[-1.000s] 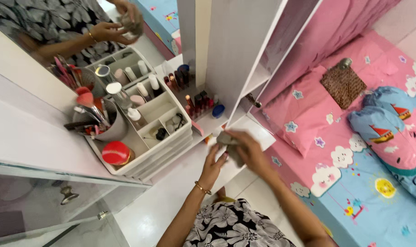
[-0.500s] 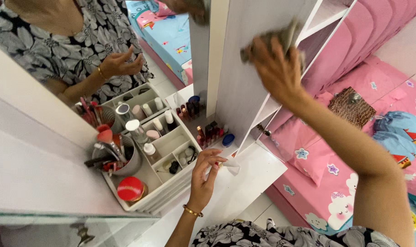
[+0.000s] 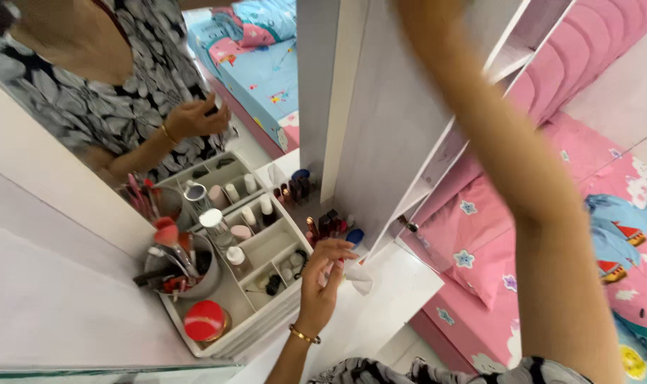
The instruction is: The person sits on the floor and organizes items in a white drawer unit. They wipe a pink container with a cloth, place it in the drawer, and arrange several pieces of jewelry, including earrings and necklaces, into the compartments. The person then wipes the mirror on the cabinet door and places a small green box on a shelf.
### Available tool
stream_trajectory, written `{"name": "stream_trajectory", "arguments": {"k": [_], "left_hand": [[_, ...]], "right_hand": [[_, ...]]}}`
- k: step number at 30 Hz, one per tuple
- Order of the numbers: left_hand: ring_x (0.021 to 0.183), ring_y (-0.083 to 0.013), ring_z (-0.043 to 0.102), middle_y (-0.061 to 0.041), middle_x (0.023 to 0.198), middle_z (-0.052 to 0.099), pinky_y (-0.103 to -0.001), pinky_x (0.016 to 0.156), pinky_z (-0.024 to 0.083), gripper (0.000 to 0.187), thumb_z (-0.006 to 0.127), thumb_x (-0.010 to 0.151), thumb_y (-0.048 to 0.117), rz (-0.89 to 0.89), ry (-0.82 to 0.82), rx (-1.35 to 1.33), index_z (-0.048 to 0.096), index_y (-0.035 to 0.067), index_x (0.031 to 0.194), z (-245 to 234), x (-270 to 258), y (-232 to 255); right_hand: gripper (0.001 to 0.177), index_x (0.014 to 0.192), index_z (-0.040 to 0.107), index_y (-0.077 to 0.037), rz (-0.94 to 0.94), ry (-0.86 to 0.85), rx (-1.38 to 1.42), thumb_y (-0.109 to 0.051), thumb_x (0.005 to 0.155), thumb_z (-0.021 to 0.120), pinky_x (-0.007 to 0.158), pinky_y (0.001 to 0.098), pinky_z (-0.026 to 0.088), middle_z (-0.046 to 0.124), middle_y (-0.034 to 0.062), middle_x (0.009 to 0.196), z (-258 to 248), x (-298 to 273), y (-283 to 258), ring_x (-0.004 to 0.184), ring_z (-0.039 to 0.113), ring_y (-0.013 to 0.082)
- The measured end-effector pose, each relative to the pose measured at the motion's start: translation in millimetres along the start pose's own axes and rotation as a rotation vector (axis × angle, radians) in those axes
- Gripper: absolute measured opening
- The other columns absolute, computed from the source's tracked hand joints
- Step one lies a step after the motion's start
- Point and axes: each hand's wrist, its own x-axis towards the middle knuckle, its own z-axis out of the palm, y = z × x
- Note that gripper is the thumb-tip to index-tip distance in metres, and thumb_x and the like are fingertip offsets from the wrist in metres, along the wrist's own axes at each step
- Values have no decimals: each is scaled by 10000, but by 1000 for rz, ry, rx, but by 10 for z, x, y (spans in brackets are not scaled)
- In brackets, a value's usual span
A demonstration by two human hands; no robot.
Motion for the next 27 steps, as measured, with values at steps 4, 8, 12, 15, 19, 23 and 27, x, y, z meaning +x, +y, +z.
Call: {"name": "stream_trajectory", "arguments": {"k": [4, 8, 12, 15, 19, 23, 27], "left_hand": [[1244, -220, 690, -107, 1327, 708, -380, 1041, 566, 210, 588, 1100, 51, -125, 49, 42, 796, 33, 1117, -154, -149, 126], [1264, -233, 686, -117, 1310, 704, -399, 1108, 550, 196, 584, 1103, 27, -37, 84, 66, 780, 32, 1108, -288, -305, 383], [1210, -240, 709, -124, 1262, 742, -388, 1084, 539, 205, 577, 1101, 13, 11, 159, 173, 780, 29, 1071, -442, -392, 754], [1187, -241, 716, -131, 1246, 748, -380, 1055, 547, 215, 574, 1097, 1, 39, 209, 229, 781, 28, 1049, -492, -420, 942], [1173, -248, 734, -138, 1237, 749, -379, 1037, 567, 219, 579, 1083, -27, 94, 250, 288, 786, 29, 1039, -577, -397, 1069], [1157, -258, 750, -141, 1237, 753, -377, 1001, 587, 237, 577, 1044, -77, 83, 303, 300, 785, 35, 1020, -706, -390, 1107], [1053, -242, 752, -145, 1253, 756, -368, 915, 571, 260, 571, 1006, -104, 68, 343, 308, 787, 40, 1016, -816, -373, 1112]], "right_hand": [[395, 1366, 809, -100, -111, -152, -158, -295, 1045, 689, 1105, 517, 448, 565, 112, 1617, -343, -670, -585, 1446, 536, 332], [407, 1453, 766, -94, 73, -262, 399, -179, 1058, 722, 1088, 542, 457, 578, 153, 1507, -928, -839, -867, 1329, 522, 386], [551, 1589, 689, -120, 267, -151, 1004, -36, 1051, 771, 1135, 569, 460, 570, 194, 1458, -1284, -404, -836, 1295, 493, 435], [726, 1671, 583, -193, 239, 195, 1194, -24, 999, 799, 1228, 558, 450, 467, 222, 1549, -1219, 228, -1401, 1428, 445, 436], [764, 1705, 573, -363, 7, 536, 930, -298, 1040, 944, 1157, 514, 449, 522, 61, 1481, -965, 950, -2120, 1372, 443, 318], [740, 1695, 586, -420, 97, 677, 823, -312, 1060, 950, 1127, 474, 463, 520, 20, 1458, -548, 1488, -2257, 1346, 435, 296], [693, 1655, 614, -403, 211, 535, 905, -306, 1051, 939, 1123, 488, 474, 521, 24, 1478, -311, 1891, -2277, 1356, 443, 310]]}}
